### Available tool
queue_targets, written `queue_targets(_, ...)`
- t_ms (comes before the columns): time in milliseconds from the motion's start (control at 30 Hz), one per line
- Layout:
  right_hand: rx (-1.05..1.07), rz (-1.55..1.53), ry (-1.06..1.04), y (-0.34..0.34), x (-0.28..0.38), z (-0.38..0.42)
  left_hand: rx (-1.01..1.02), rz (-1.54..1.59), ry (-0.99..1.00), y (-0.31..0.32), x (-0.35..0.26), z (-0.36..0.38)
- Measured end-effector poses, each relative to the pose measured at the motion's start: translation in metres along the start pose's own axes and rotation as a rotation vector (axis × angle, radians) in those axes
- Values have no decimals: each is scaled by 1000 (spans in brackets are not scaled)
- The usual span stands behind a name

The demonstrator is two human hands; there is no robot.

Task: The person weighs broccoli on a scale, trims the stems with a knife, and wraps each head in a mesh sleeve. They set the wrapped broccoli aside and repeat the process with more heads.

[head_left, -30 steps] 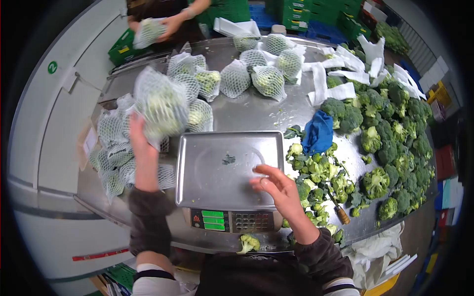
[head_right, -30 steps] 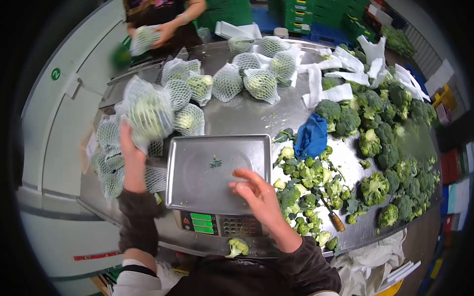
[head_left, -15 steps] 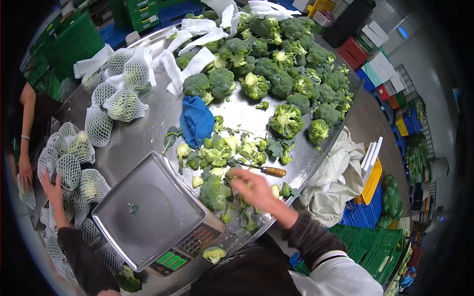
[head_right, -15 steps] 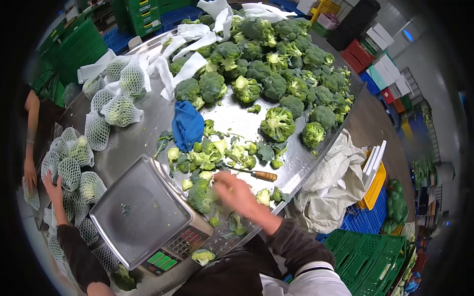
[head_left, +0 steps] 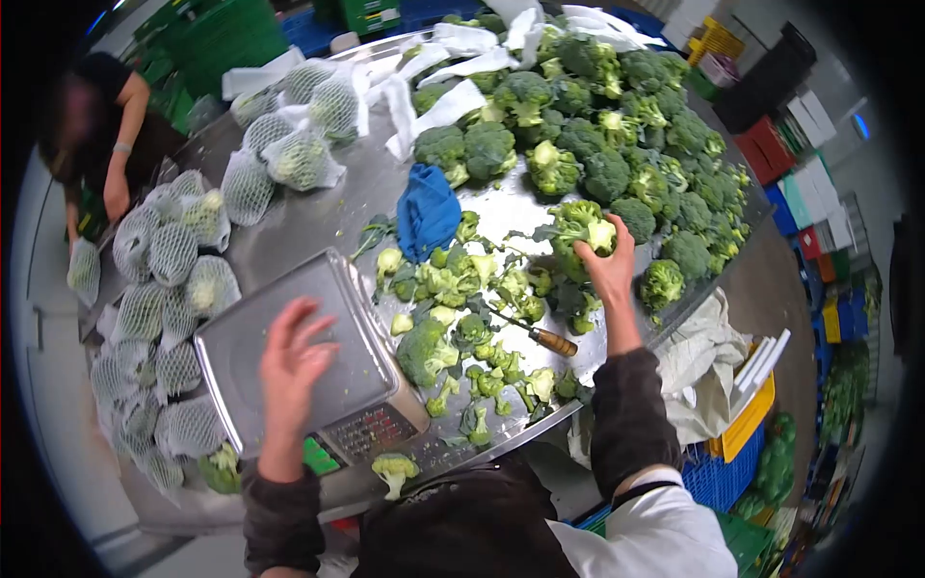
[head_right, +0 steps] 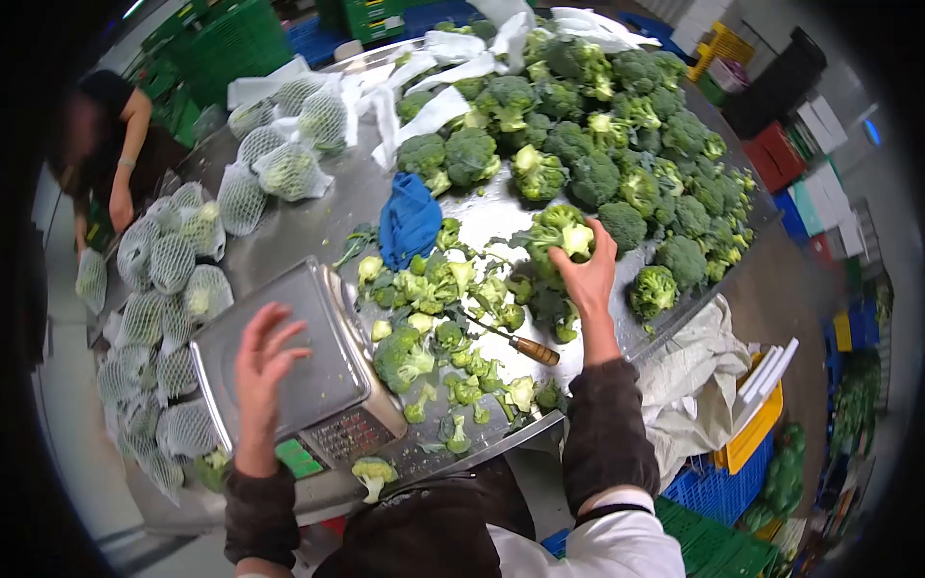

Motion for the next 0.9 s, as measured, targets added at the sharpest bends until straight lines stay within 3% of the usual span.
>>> queue_targets(100, 482, -525, -5, 28, 75, 65, 89, 134, -63, 64, 10, 9)
queue_targets(167, 801, -681, -168, 50, 129, 123, 12, 688, -228, 97, 22, 15)
queue_targets(200, 899, -664, -271, 50, 159, 152, -79, 803, -295, 99, 32, 22)
queue_targets(233, 856, -547, -566, 47, 184, 178, -124, 713, -332, 87, 43, 29)
queue_targets(267, 879, -381, -632, 44, 199, 193, -169, 625, -368, 67, 53, 39)
queue_targets(333, 1025, -457, -565, 56, 190, 198, -305, 584, -338, 26, 59, 57)
queue_targets(400, 1125, -575, -320, 74, 158, 179, -467, 286, -229, -28, 41, 71)
queue_targets(433, 1023, -507, -232, 85, 130, 161, -464, 285, -224, -38, 34, 68)
queue_targets(500, 824, -395, -74, 98, 78, 124, -467, -701, 245, -63, -36, 58)
queue_targets(533, 733, -354, -3, 100, 58, 107, -479, -697, 247, -73, -33, 59)
queue_targets(600, 637, -268, -62, 104, 44, 84, -405, -1134, 233, -81, -28, 57)
queue_targets(700, 598, -287, -132, 127, 47, 54, -377, -1141, 210, -93, -25, 56)
queue_targets(900, 487, -308, -276, 145, 114, -4, -333, -1071, 145, -99, -22, 56)
Point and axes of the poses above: each hand's wrist, its own z-axis away from the middle knuckle, its own y-axis out of the palm, x = y × z, the point moved 9 cm from there along -z, towards the middle knuckle, and after that the axes turned 11 degrees about y, right-handed, at the moved point
